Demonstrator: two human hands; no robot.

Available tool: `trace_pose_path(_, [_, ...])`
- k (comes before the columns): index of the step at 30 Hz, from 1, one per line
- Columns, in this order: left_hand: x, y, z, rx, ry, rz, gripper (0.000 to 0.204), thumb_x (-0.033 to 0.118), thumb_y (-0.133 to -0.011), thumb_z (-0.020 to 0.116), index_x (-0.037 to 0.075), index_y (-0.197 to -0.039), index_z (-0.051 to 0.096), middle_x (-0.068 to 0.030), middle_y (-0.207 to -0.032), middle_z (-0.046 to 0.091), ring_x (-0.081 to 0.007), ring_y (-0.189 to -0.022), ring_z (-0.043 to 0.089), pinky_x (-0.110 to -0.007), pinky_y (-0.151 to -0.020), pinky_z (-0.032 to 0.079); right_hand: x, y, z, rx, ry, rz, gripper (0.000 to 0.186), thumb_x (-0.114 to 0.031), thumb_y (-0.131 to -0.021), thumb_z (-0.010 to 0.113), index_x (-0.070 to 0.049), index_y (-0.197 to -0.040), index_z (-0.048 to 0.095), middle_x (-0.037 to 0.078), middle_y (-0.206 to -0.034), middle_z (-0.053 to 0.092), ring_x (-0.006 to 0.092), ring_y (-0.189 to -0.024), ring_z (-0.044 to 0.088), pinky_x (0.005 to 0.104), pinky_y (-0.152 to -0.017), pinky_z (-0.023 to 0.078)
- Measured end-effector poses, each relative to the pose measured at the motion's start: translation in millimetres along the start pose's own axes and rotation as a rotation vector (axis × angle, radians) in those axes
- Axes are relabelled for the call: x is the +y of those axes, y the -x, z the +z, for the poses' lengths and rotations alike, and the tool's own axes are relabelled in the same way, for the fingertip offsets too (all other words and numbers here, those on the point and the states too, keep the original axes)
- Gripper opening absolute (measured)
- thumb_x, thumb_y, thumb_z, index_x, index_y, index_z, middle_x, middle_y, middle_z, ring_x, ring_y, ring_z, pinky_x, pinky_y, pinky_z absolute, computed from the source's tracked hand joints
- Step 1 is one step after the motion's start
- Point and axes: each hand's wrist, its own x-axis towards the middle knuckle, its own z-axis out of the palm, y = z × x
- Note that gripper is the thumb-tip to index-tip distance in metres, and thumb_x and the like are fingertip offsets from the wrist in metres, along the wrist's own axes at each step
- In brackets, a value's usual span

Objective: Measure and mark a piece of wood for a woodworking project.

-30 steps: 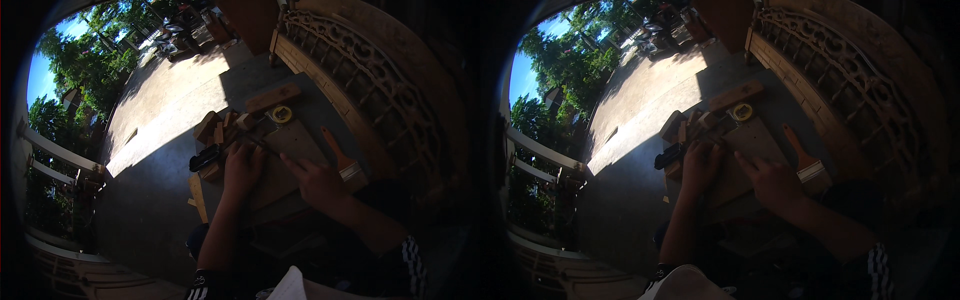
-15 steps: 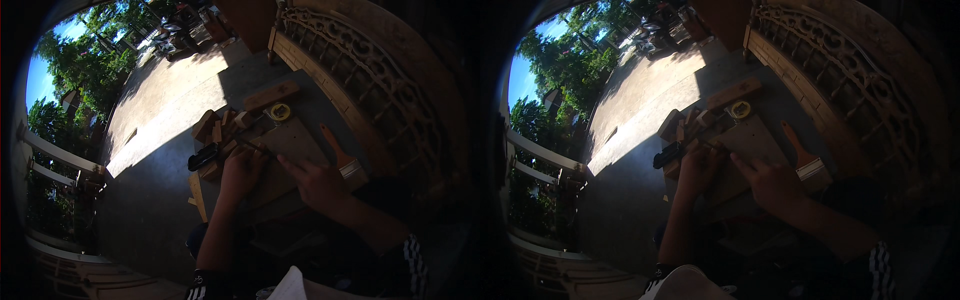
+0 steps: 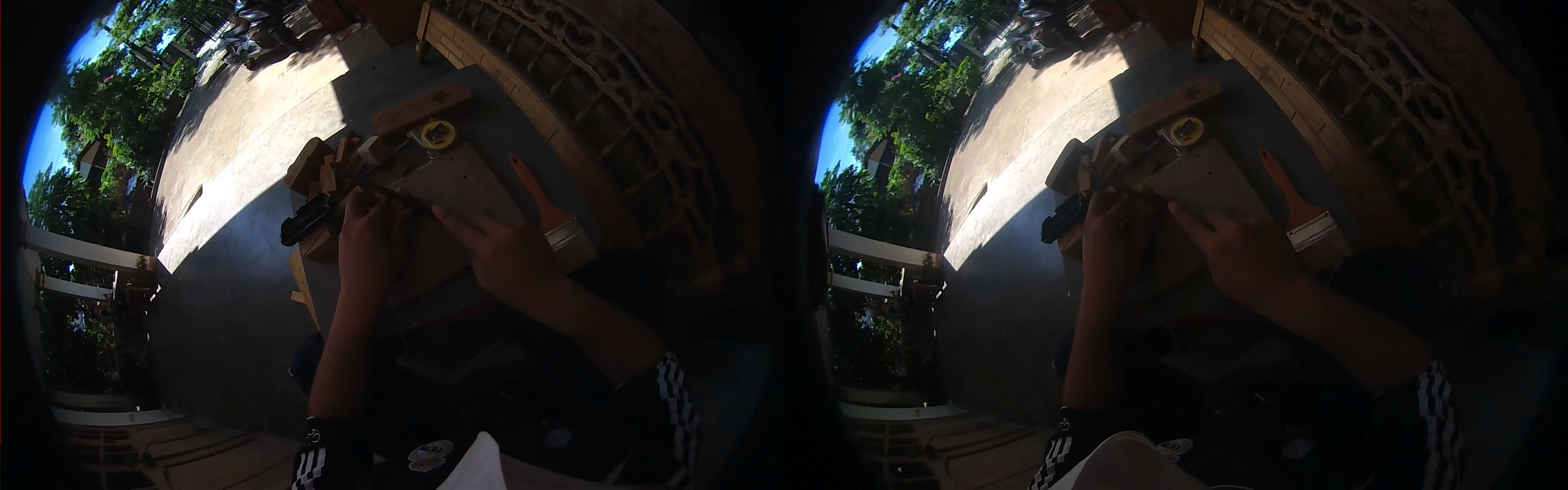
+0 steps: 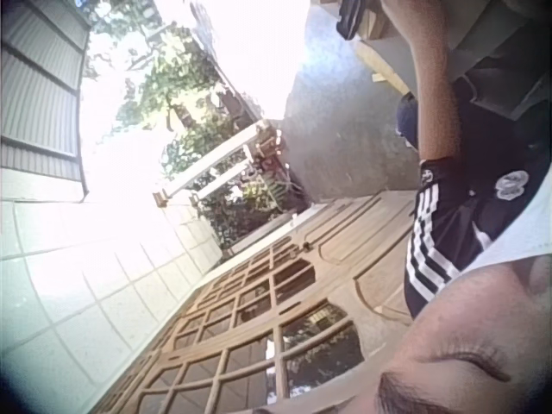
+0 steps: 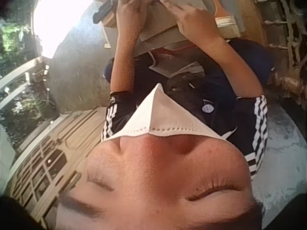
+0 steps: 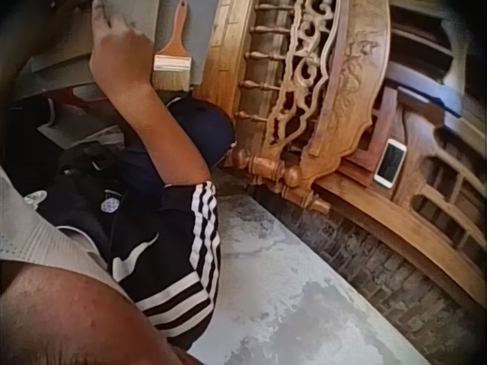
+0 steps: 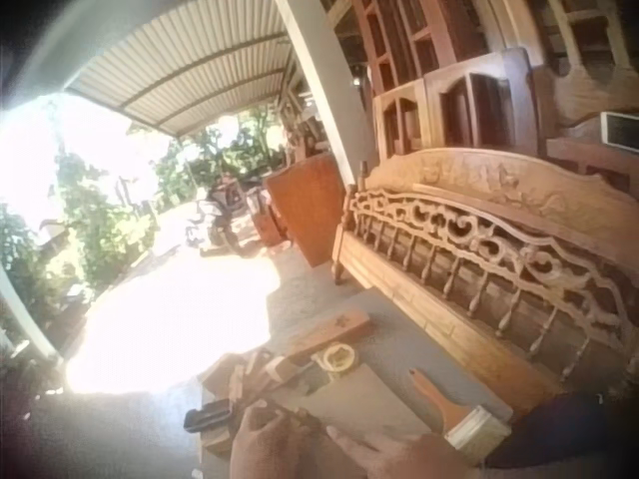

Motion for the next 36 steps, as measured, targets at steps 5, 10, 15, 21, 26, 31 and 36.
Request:
trace_pose_path(5, [12.0, -6.3, -12.8, 0.091, 0.107, -0.005, 0.022, 0.016, -0.086, 0.080, 0.001, -0.103, 0.075, -0.0177, -0.098, 0.066, -0.0357, -0.081, 0.069, -0.042, -0.070, 0.054, -5.3, -1.6, -13.1, 0.040, -0.025, -0.011, 0.070, 0.000, -0.087, 0.062, -0.017, -0.153, 0.050, 0.013, -0.092, 0.068, 0.0294, -0.072, 0.071, 0.0395, -0.064, 0.059])
trace_pose_path(10, [3.1, -1.4, -10.6, 0.045, 0.074, -0.047, 0.027, 0.016, -0.081, 0.085, 0.000, -0.102, 0.076, -0.0160, -0.093, 0.066, -0.0317, -0.076, 0.069, -0.039, -0.068, 0.053, -3.8, 1.1, -7.7, 0.019, -0.104, 0.037, 0.056, -0.009, -0.095, 0.065, -0.015, -0.149, 0.055, 0.014, -0.085, 0.068, 0.0308, -0.071, 0.070, 0.0406, -0.063, 0.058])
trace_pose_path(15, [7.0, -5.5, -10.0, 0.032, 0.075, -0.034, 0.029, 0.017, -0.078, 0.087, 0.000, -0.100, 0.077, -0.0150, -0.088, 0.066, -0.0302, -0.072, 0.068, -0.038, -0.066, 0.053, -3.9, 5.3, -4.2, 0.041, -0.083, 0.047, 0.055, -0.011, -0.095, 0.065, -0.015, -0.149, 0.055, 0.014, -0.084, 0.066, 0.0321, -0.069, 0.069, 0.0415, -0.064, 0.058])
trace_pose_path(21, [4.7, -6.7, -8.1, 0.001, 0.052, -0.135, 0.027, 0.015, -0.077, 0.087, 0.000, -0.099, 0.078, -0.0149, -0.091, 0.072, -0.0292, -0.080, 0.070, -0.038, -0.074, 0.053, -9.8, 5.1, 1.0, -0.009, -0.003, 0.063, 0.060, -0.008, -0.093, 0.063, -0.017, -0.151, 0.053, 0.015, -0.084, 0.063, 0.0320, -0.068, 0.068, 0.0410, -0.062, 0.059])
trace_pose_path(26, [-0.5, -8.5, -5.9, -0.009, 0.067, -0.141, 0.029, 0.016, -0.077, 0.087, -0.002, -0.098, 0.078, -0.0163, -0.093, 0.072, -0.0304, -0.081, 0.071, -0.038, -0.075, 0.054, -17.3, 2.5, -4.5, -0.060, 0.046, 0.064, 0.062, -0.005, -0.092, 0.062, -0.017, -0.152, 0.052, 0.014, -0.087, 0.063, 0.0310, -0.066, 0.068, 0.0407, -0.062, 0.059])
trace_pose_path(31, [-8.0, -12.1, -3.3, -0.009, 0.124, -0.116, 0.025, 0.017, -0.079, 0.085, -0.002, -0.092, 0.073, -0.0158, -0.089, 0.067, -0.0332, -0.076, 0.066, -0.041, -0.070, 0.052, -22.3, 0.2, -7.0, -0.045, 0.052, 0.081, 0.060, -0.006, -0.092, 0.062, -0.019, -0.151, 0.054, 0.014, -0.085, 0.063, 0.0305, -0.066, 0.068, 0.0406, -0.061, 0.059])
trace_pose_path(36, [-13.5, -8.3, 1.5, -0.005, 0.147, -0.135, 0.027, 0.018, -0.080, 0.084, -0.003, -0.089, 0.069, -0.0156, -0.090, 0.067, -0.0350, -0.081, 0.067, -0.043, -0.072, 0.052, -12.8, -4.2, -9.8, -0.068, -0.044, 0.100, 0.057, -0.007, -0.093, 0.060, -0.015, -0.149, 0.055, 0.015, -0.082, 0.063, 0.0327, -0.070, 0.068, 0.0440, -0.065, 0.058])
